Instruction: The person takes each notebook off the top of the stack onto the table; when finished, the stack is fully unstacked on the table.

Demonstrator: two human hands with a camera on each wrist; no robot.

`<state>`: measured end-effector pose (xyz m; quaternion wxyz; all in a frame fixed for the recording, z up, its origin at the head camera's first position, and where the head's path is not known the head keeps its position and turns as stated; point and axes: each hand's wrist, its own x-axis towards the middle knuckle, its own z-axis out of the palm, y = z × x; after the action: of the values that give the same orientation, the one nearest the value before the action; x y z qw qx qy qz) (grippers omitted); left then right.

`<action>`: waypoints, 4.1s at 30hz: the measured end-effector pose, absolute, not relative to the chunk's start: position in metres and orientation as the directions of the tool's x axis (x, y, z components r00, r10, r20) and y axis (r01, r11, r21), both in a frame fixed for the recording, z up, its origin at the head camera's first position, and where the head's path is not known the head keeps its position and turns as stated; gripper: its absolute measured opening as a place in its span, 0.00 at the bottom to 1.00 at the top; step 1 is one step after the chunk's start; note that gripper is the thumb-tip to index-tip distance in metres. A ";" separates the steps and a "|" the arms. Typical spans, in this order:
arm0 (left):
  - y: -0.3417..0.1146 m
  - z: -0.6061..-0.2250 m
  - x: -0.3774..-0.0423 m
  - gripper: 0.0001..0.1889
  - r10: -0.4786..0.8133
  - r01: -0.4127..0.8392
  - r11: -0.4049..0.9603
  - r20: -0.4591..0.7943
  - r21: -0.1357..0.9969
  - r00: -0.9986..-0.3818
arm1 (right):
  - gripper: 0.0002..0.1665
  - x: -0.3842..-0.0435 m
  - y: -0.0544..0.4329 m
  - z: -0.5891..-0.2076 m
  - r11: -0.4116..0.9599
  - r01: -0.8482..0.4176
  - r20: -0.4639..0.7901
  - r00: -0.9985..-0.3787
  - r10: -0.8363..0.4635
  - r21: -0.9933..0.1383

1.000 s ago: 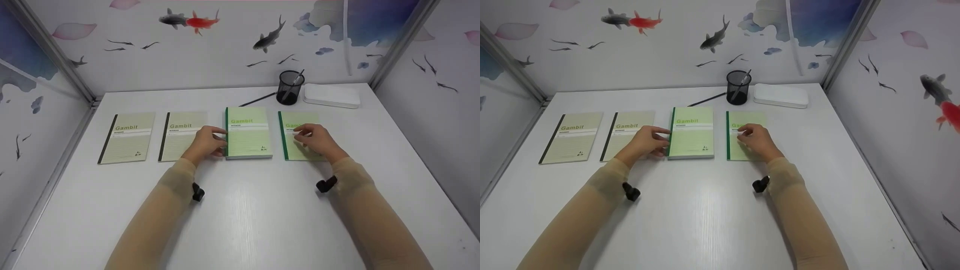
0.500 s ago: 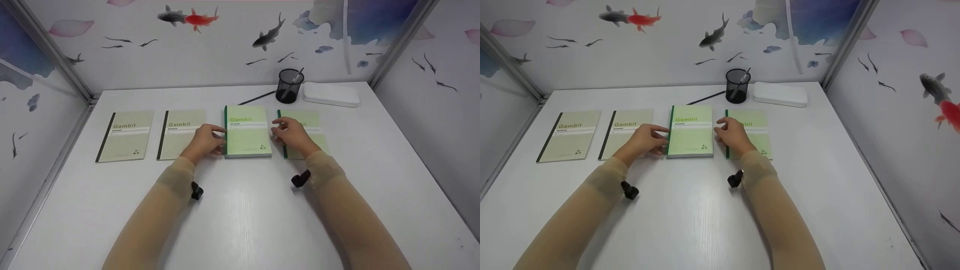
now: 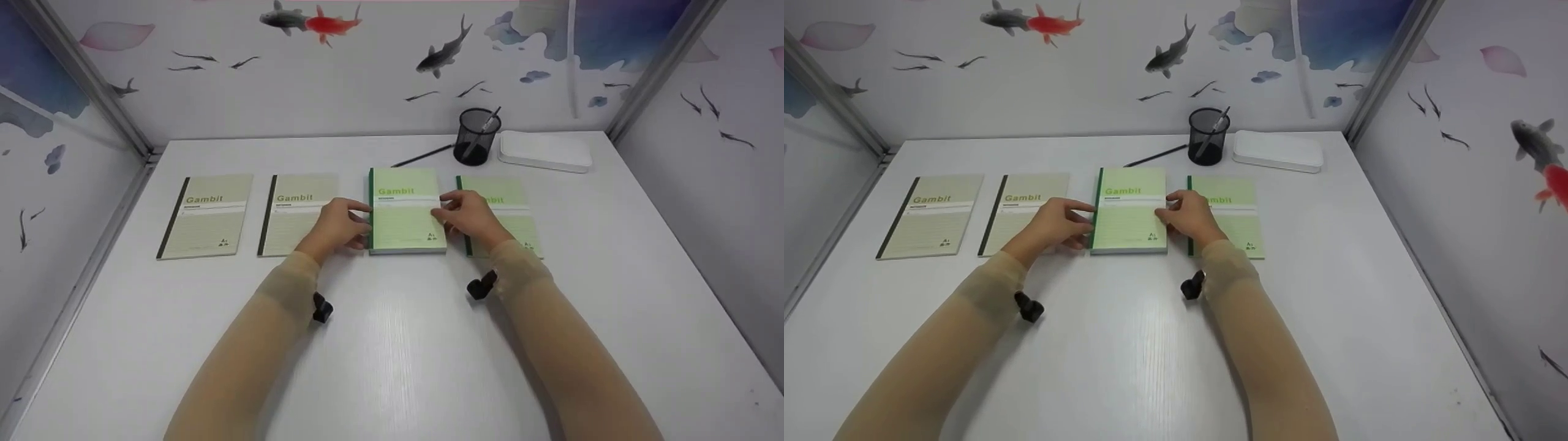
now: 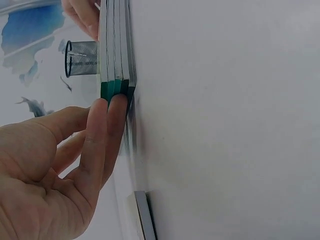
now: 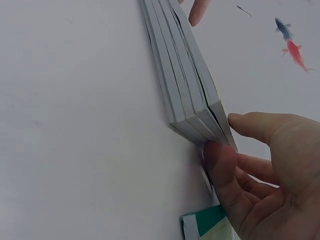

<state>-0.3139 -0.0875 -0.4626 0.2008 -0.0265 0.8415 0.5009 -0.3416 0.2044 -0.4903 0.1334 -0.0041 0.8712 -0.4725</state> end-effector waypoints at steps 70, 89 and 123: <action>-0.090 -0.463 -0.318 0.27 0.169 -0.267 0.492 -0.391 0.829 -0.905 | 0.32 -0.306 0.311 -0.481 0.136 0.240 -0.248 -0.968 -0.046 -0.961; -0.089 -0.463 -0.318 0.25 0.179 -0.251 0.507 -0.385 0.825 -0.905 | 0.30 -0.284 0.403 -0.469 -0.057 0.229 -0.229 -0.973 -0.002 -0.972; -0.086 -0.461 -0.320 0.26 0.166 -0.260 0.519 -0.394 0.814 -0.904 | 0.34 -0.279 0.487 -0.461 0.175 0.381 -0.355 -0.921 0.160 -0.908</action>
<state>-0.3198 -0.0856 -0.4613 0.2172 -0.0279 0.8440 0.4896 -0.2789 0.4873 -0.4612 0.0894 0.1774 0.7613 -0.6172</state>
